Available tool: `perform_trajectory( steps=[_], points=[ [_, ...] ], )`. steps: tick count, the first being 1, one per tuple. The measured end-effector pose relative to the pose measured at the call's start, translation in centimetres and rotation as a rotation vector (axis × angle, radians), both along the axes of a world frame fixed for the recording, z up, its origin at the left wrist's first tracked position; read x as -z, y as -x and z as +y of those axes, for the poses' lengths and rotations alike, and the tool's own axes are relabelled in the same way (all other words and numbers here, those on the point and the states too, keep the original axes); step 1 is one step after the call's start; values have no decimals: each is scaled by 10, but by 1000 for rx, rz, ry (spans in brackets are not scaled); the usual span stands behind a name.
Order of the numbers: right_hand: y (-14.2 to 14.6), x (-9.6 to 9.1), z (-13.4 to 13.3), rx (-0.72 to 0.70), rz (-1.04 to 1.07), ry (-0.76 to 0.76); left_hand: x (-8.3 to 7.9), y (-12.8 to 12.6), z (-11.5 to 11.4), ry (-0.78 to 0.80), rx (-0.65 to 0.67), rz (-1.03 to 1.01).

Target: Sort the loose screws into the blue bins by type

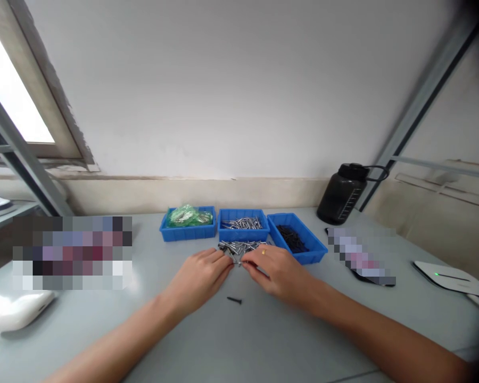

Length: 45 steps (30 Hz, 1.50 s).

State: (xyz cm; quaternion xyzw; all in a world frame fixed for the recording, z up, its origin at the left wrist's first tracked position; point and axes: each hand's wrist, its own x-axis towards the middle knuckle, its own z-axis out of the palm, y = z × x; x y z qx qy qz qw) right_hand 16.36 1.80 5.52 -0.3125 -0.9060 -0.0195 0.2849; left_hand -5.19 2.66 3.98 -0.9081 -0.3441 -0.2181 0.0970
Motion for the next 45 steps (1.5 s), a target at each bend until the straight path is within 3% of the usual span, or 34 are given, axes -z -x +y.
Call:
perform_trajectory(
  steps=[45],
  points=[
    [0, -2, 0, 25, -16, 25, 2, 0, 0, 19, -15, 25]
  ],
)
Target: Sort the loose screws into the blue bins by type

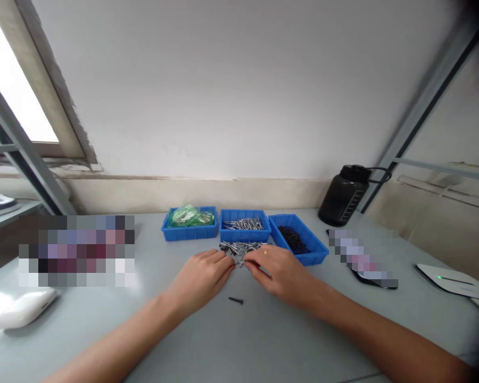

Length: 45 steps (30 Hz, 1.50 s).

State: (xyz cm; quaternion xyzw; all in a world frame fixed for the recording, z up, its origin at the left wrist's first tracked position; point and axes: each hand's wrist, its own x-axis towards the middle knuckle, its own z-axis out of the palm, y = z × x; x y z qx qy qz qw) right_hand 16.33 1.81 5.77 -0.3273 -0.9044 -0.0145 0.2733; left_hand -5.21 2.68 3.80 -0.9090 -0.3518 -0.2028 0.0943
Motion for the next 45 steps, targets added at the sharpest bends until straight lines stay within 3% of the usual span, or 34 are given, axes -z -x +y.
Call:
perform_trajectory(
  steps=[45],
  points=[
    [0, 0, 0, 5, 1, -17, 2, 0, 1, 18, -2, -25]
  ],
)
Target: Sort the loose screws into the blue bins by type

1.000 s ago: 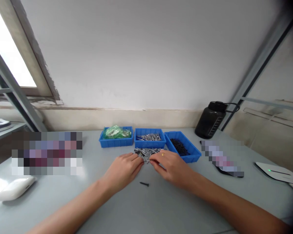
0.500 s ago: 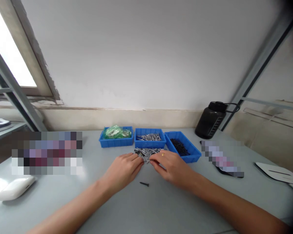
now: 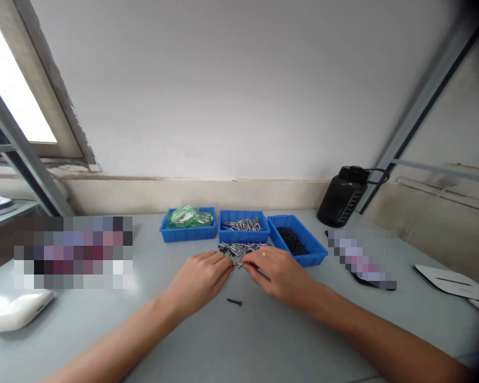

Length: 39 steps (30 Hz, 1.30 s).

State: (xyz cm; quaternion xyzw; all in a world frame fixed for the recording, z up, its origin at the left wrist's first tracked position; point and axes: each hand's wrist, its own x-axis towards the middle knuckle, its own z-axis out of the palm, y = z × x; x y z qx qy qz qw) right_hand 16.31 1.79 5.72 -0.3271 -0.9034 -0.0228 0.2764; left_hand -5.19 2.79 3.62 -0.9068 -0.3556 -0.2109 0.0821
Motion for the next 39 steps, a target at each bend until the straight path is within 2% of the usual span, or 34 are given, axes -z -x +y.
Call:
perform_trajectory(
  steps=[16, 29, 39],
  points=[
    [-3, 2, 7, 96, 29, 35, -4, 1, -2, -29, 2, -70],
    [-3, 2, 7, 108, 9, 35, -7, 0, -3, -44, 26, -70],
    [-3, 2, 6, 93, 16, 43, -8, 1, -3, -35, -4, -85]
  ],
)
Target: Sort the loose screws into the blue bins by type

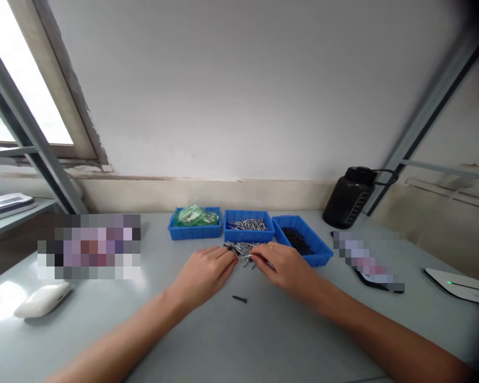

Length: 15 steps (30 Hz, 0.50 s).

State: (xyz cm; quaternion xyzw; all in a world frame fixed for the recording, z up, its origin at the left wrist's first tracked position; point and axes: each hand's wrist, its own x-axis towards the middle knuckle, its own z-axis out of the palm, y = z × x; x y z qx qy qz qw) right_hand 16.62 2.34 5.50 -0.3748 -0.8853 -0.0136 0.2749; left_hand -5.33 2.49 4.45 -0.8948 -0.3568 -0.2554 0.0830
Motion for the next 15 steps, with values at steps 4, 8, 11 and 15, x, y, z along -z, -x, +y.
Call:
perform_trajectory(
  steps=[4, 8, 11, 15],
  points=[
    [0, 0, 1, 3, -9, -13, 0, 0, 0, -26, 9, 17],
    [0, 1, 1, 2, -12, -32, 1, 0, 0, -37, 33, 24],
    [-1, 1, 2, 6, -11, -29, 2, 0, 0, -36, 35, 32],
    [-1, 0, 2, 15, -18, 5, 3, 1, 1, -29, 14, -8]
  ],
)
